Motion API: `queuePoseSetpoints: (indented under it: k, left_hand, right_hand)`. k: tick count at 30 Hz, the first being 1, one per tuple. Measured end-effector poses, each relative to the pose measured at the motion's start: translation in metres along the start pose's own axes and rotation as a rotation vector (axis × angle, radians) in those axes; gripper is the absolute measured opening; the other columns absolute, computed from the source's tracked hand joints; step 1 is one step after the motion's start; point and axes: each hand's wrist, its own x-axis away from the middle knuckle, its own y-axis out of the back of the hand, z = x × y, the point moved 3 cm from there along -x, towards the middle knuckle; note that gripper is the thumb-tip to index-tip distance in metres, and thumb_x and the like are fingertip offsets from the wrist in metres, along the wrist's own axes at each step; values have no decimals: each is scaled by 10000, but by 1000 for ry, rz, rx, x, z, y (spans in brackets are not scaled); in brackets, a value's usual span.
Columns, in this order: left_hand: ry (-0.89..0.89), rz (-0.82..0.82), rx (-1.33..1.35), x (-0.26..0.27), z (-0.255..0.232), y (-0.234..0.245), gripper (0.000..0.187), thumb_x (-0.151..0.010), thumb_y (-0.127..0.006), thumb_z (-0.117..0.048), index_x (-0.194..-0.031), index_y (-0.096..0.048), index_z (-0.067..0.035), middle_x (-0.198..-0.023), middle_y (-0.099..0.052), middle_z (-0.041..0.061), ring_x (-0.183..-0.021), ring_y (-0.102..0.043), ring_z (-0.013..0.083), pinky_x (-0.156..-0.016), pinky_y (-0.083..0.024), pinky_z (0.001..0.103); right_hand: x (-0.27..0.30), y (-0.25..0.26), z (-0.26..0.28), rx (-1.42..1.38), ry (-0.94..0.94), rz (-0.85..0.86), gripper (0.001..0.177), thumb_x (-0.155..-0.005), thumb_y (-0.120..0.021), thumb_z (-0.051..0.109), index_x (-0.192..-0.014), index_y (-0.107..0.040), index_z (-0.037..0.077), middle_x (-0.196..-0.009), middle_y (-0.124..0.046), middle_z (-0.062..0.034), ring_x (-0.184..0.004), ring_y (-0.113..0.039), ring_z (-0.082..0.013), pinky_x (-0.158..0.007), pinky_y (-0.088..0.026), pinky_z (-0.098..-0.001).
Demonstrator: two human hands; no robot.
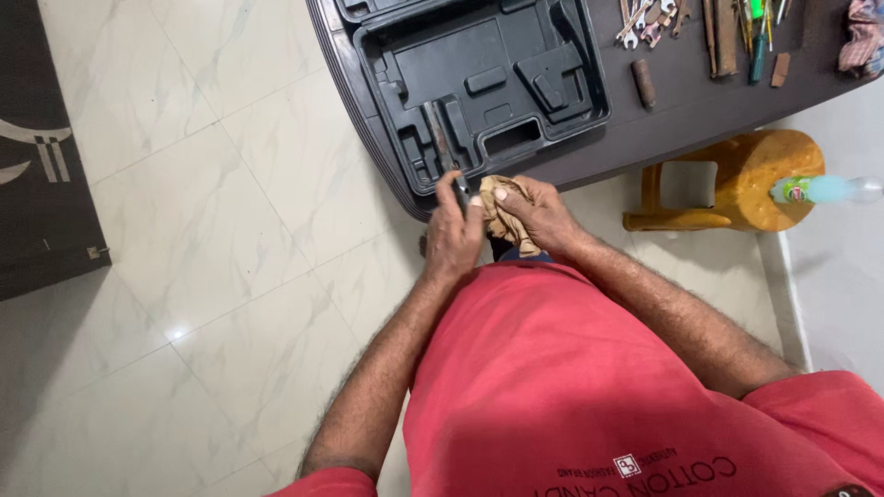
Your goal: The person opens a toolbox, picks up metal tools from a table, wipes them with a cloth, and places them into the toolbox. The person repeats this process for several tools, including a wrench.
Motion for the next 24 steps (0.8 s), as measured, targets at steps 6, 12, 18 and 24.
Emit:
queuePoseSetpoints:
  k: [6, 12, 18, 24]
  left_hand:
    - [-246, -345, -316, -38, 12, 46, 513, -1006, -617, -211, -1463, -479, -24, -1098, -668, 166, -968, -676, 279, -846, -567, 436]
    - [-94, -312, -328, -72, 9, 65, 517, -831, -780, -62, -1318, -618, 3, -1113, -672, 209, -996, -697, 345, -891, -562, 447]
    - [-177, -302, -527, -92, 15, 65, 554, -736, -893, -82, -1229, -656, 7, -1084, -688, 207, -1016, -689, 365, -903, -558, 467]
    - [-131, -230, -865, -105, 23, 57, 579, -682, -948, -307, -1120, -713, -9, -1115, -632, 177, -1090, -626, 309, -940, -557, 424]
  right_hand:
    - [8, 11, 10, -63, 72, -95, 264, -1065, -587, 261, -1117, -592, 2, -964, -733, -77, -768, -688, -81, -642, -590, -228]
    - [17, 16, 8, -38, 43, -132, 258, -1046, -599, 266, -1116, -592, 18, -981, -727, -70, -784, -696, -75, -645, -597, -226]
    - [24, 15, 3, -29, 62, -126, 256, -1052, -607, 270, -1105, -577, 21, -972, -716, -79, -788, -699, -85, -654, -601, -232]
    - [29, 21, 3, 31, 61, -139, 276, -1051, -581, 296, -1105, -560, 26, -918, -708, -95, -775, -721, -89, -612, -618, -239]
